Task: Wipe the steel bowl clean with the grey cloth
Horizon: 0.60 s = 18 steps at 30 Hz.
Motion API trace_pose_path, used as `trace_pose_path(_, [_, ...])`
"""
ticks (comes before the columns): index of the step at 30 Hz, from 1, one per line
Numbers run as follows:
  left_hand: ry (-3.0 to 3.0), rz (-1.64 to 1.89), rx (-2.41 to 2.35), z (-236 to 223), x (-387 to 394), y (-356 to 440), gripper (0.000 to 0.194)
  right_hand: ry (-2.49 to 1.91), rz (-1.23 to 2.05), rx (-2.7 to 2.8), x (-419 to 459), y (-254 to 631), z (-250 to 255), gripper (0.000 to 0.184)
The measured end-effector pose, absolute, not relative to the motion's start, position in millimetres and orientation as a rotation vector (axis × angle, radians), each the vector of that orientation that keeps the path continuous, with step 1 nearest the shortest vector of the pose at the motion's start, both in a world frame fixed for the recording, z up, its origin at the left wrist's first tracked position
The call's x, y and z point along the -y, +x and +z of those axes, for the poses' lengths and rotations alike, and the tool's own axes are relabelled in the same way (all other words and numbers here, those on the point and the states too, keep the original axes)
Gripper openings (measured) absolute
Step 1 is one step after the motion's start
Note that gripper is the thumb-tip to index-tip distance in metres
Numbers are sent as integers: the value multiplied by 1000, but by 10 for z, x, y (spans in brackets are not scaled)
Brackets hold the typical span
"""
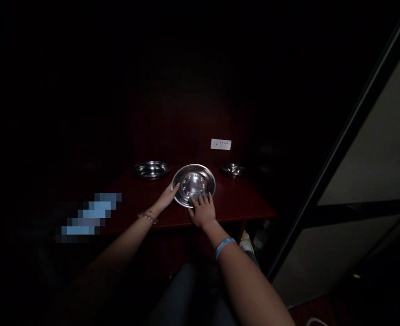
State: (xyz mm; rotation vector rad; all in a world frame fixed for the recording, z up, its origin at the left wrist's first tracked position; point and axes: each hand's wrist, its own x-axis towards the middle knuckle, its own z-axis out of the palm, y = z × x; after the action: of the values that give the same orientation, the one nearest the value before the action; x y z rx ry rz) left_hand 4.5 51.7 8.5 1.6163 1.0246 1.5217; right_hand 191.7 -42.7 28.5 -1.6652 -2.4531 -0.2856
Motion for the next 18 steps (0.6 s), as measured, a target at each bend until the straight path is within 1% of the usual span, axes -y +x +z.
trace_pose_path(3, [1639, 1513, -1040, 48, -543, 37, 65, -1656, -264, 2448, 445, 1881, 271, 60])
trace_pose_path(8, [1725, 1496, -1011, -33, -608, 19, 73, -1643, -201, 2451, 459, 1832, 255, 61])
trace_pose_path(14, [1767, 1528, -976, -44, -619, 26, 78, -1596, -95, 2464, 472, 1767, 250, 67])
trace_pose_path(16, [1768, 1560, -963, -44, -631, 27, 77, -1557, -47, 2482, 474, 1753, 254, 69])
trace_pose_path(18, [1751, 1583, -956, -50, -658, 20, 72, -1513, -4, 2499, 475, 1747, 259, 70])
